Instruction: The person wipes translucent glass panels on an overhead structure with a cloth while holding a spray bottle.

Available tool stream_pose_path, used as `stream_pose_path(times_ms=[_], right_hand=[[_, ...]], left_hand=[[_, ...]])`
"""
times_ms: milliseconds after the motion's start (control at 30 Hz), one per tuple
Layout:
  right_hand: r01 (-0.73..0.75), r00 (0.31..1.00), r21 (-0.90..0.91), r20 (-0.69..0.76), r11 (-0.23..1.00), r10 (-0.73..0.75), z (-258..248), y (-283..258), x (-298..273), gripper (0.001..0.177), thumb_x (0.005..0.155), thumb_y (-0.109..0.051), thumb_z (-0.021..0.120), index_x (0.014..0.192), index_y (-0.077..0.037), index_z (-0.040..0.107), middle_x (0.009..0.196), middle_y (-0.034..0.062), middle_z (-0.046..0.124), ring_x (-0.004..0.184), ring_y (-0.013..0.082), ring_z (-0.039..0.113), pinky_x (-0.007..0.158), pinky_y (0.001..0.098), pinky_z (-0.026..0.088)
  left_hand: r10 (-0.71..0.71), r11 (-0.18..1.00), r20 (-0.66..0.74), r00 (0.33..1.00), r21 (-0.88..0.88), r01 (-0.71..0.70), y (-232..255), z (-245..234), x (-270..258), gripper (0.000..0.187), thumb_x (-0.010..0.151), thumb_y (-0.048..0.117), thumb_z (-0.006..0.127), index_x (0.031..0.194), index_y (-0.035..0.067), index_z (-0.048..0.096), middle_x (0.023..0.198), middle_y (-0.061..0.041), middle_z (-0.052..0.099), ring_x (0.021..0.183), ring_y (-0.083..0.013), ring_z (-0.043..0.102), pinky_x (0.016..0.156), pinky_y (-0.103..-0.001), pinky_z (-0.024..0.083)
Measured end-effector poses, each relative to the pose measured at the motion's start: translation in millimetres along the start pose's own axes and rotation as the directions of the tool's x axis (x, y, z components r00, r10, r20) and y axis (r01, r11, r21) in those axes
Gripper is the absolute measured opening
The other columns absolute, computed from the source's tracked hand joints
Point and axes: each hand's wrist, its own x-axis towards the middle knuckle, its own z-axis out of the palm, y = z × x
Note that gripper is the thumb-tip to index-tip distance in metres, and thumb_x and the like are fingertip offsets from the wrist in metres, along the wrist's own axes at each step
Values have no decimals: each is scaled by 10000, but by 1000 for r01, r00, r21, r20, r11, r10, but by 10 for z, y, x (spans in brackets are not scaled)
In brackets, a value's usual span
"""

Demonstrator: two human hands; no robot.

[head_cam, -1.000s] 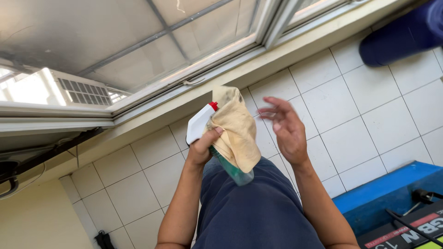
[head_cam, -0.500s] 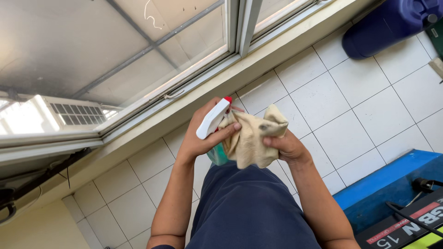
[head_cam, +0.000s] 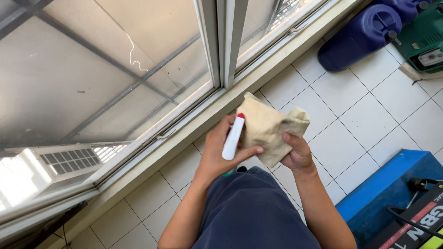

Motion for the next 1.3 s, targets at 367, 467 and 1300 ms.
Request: stream_pose_path(times_ms=[367,467,1300], right_hand=[[108,994,118,-46,987,-103,-17,-239,381,584,1081,-414,561,1451,35,511,1397,216,607,1281,328,605,1135,463,462],[36,999,39,-13,999,-35,-61,-447,453,624,1028,-435,582,1455,10,483,1401,196,597,1296,303,600,1122,453,470],[469,851,-676,517,569,-87,-802,-2093,506,1126,888,-607,693,1574,33,70,1545,274,313,1429,325,365,1159,434,315]], left_hand=[[-97,993,139,986,-58,106,-190,218,513,673,670,456,922,1124,58,624,781,-18,648,686,-112,633,623,-261,515],[-83,989,115,990,-111,96,-203,339,611,669,702,466,912,1127,51,604,831,-31,657,729,-126,644,640,-256,530],[-85,996,-173,981,-14,84,373,2566,1116,561,982,468,649,1315,27,552,1183,-140,586,1088,-267,619,943,-385,522]])
